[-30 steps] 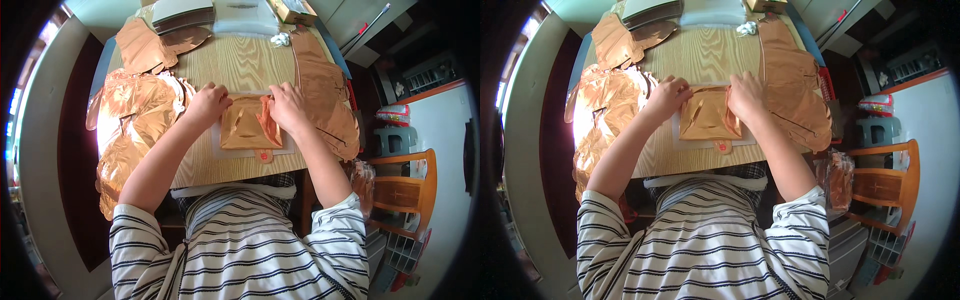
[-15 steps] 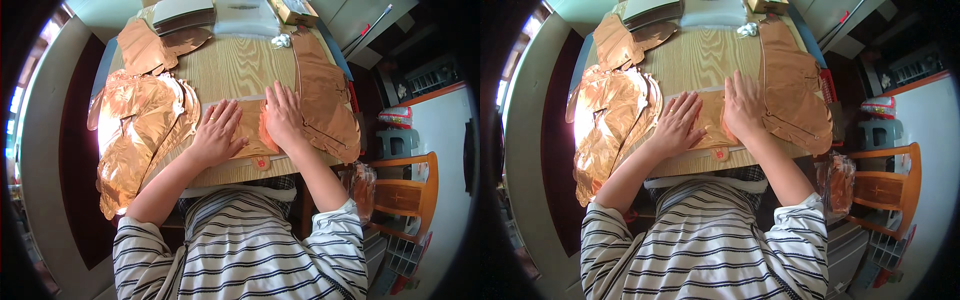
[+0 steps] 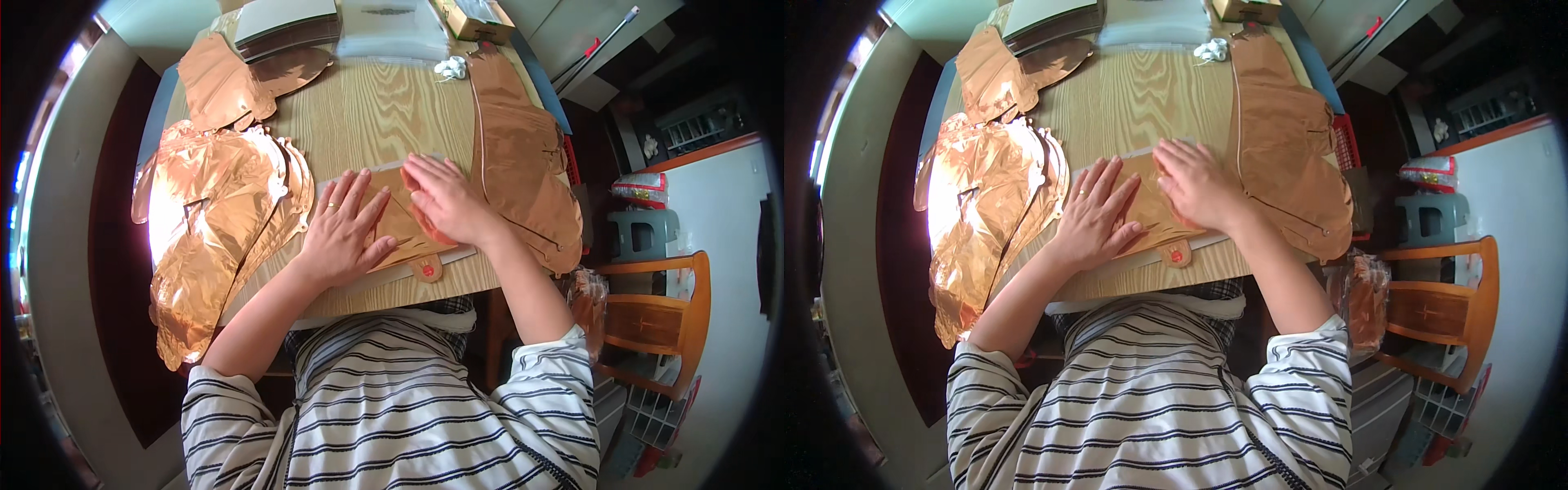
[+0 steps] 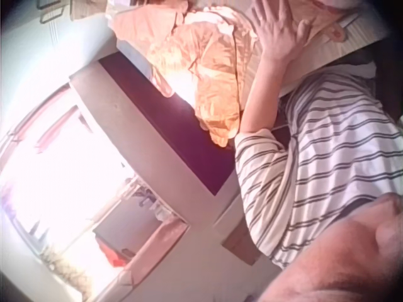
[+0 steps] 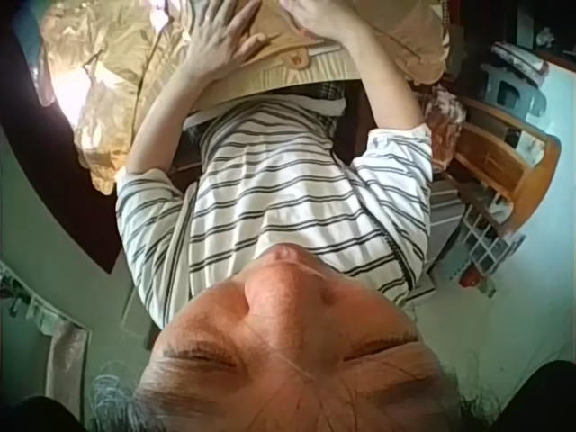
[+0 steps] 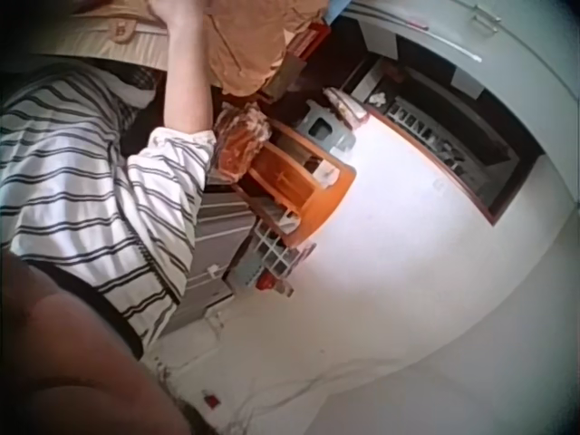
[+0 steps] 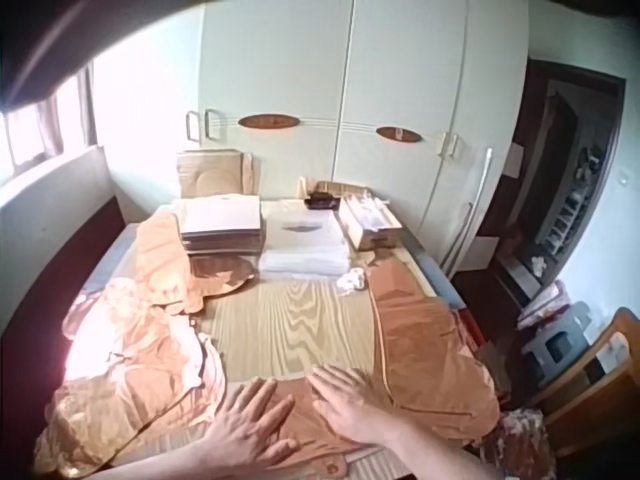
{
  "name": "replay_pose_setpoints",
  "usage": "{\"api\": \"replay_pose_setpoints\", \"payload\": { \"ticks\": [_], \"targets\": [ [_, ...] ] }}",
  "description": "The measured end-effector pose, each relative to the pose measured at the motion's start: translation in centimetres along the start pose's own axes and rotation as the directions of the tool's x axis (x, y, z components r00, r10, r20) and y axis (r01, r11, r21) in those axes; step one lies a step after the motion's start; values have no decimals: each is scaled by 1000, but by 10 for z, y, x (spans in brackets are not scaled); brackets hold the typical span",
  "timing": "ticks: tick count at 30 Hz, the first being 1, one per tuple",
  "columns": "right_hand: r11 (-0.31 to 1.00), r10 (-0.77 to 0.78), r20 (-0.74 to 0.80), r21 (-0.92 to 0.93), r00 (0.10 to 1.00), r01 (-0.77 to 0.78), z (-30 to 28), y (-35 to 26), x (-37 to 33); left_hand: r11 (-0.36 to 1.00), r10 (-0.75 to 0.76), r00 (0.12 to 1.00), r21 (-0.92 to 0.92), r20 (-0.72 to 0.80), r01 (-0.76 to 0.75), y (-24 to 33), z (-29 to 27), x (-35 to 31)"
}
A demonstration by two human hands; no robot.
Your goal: Packaging and folding metallic foil balloons into plastic sleeves with card backings.
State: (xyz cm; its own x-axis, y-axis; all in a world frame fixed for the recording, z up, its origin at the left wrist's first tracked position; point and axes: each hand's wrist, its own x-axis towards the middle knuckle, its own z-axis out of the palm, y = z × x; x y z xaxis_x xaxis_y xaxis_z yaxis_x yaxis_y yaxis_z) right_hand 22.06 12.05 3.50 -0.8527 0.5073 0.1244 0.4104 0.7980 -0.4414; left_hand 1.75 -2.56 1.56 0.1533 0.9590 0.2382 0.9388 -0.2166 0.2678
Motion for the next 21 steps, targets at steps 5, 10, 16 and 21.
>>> {"api": "replay_pose_setpoints", "payload": {
  "ticks": [5,10,16,21],
  "targets": [
    [943,163,-64,305,985,-136,-44,10,0,1000,-8,999,4,32,8,1,-3,1],
    [997,-63,-9,49,998,63,-13,-1,1,1000,4,1000,-11,15,-4,1,-2,1],
    [990,-75,97,-115,992,86,14,2,-14,999,23,1000,-33,16,-22,-2,-4,-2],
    [984,-19,-87,175,996,34,-4,14,-11,998,22,1000,-64,21,-21,-3,-6,-1]
  ]
}}
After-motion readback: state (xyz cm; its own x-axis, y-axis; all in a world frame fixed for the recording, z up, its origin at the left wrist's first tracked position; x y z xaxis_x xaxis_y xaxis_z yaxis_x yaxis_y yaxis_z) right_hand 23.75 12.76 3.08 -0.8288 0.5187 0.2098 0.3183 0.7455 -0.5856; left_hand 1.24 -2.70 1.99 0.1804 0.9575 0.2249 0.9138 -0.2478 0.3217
